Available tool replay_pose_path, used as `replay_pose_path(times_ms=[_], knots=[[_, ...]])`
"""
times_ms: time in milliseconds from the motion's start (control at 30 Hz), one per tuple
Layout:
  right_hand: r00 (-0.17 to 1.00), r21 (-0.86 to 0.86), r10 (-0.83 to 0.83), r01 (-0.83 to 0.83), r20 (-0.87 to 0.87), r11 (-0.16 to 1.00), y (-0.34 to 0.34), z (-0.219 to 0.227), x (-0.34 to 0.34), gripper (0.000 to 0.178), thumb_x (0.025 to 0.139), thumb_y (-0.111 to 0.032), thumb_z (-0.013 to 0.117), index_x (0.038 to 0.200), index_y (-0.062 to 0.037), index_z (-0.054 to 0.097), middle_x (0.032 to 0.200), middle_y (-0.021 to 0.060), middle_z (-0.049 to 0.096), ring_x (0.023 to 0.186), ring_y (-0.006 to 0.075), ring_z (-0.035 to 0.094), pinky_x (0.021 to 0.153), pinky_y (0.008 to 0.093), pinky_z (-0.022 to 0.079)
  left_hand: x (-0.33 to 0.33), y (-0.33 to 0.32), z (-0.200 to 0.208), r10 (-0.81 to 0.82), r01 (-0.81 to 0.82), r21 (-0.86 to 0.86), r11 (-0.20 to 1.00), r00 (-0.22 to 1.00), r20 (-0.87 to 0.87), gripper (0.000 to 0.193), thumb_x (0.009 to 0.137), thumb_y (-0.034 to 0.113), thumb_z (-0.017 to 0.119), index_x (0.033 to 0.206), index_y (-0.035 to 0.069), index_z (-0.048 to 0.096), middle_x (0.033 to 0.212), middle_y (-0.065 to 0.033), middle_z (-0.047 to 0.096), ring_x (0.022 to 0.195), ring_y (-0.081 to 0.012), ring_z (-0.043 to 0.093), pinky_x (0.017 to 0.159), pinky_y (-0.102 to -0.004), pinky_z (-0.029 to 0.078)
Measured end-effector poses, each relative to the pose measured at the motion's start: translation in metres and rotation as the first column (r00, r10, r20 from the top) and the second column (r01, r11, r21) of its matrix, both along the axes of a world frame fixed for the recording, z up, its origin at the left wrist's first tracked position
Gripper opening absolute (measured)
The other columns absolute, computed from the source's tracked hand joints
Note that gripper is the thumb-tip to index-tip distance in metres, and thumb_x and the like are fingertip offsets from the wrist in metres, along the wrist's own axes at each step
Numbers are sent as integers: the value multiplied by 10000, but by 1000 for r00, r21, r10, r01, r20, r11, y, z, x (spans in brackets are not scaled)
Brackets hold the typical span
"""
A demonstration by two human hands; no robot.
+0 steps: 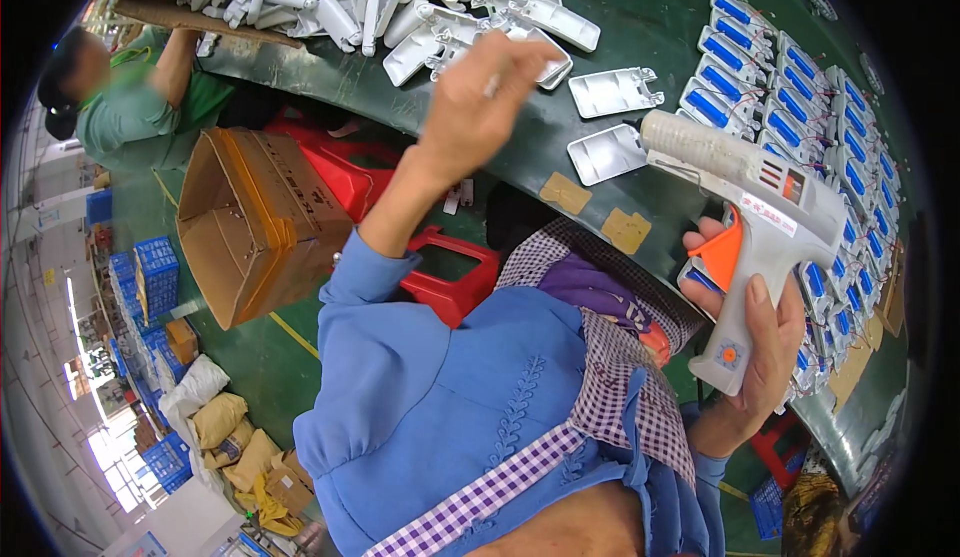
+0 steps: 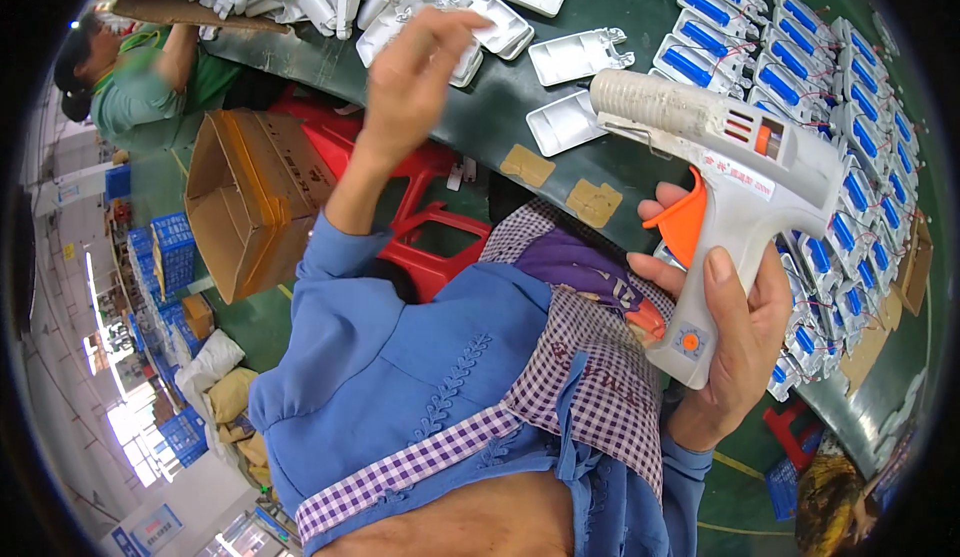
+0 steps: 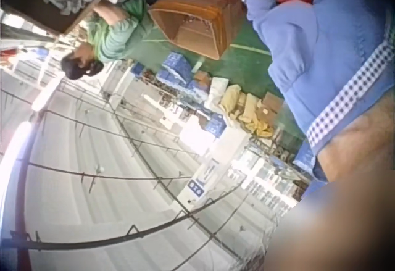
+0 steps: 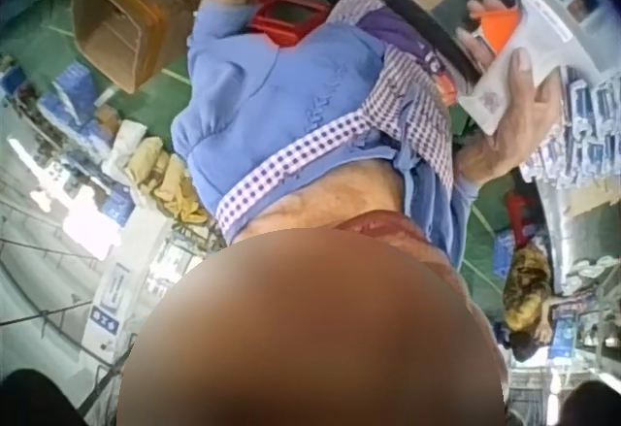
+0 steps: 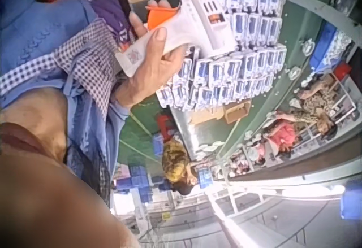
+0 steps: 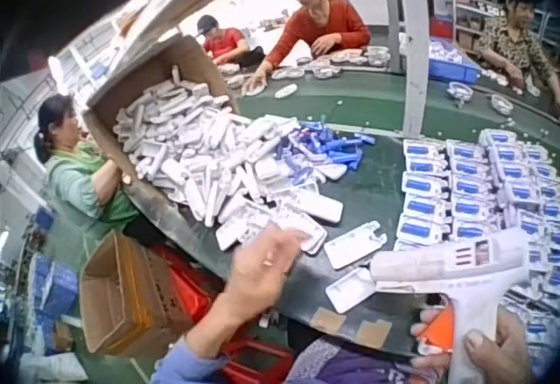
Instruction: Assembling small electronic components using a glue gun on an assembly line.
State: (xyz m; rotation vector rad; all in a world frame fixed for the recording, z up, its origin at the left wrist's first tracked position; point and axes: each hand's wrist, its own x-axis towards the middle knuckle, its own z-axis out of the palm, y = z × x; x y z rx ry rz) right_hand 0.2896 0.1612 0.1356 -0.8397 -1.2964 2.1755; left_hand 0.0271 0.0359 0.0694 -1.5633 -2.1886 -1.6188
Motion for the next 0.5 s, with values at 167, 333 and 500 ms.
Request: replay_pose_path(times_ms=[167,333,500], knots=[[995,74,89,-93,55,993,8,-1,-19,459,922,-114,506,1293,135,401,1183,300,555,1071,360,603,778,400,596,21,-15,-56,-37,-16,-94,995,841,-540,383,689,5,633,1065,80,644,837,-68,515,782,-238,531,707,-347,470],[976,135,175,-192,127,972,15,-7,-35,470,940,-159,493,1303,128,405,1211,283,546,1096,355,591,829,386,577,37,-26,-64,230,-244,15,970,894,-385,667,705,-32,725,1292,-74,410,1093,-208,559,952,-363,558,834,-418,467],[981,112,141,-156,130,981,17,-6,-45,439,928,-113,521,1284,122,419,1169,281,573,1041,344,621,796,394,592,51,-34,-60,362,-377,-20,926,902,-237,706,709,-14,736,1318,-68,382,1066,-204,578,912,-350,555,812,-410,456]])
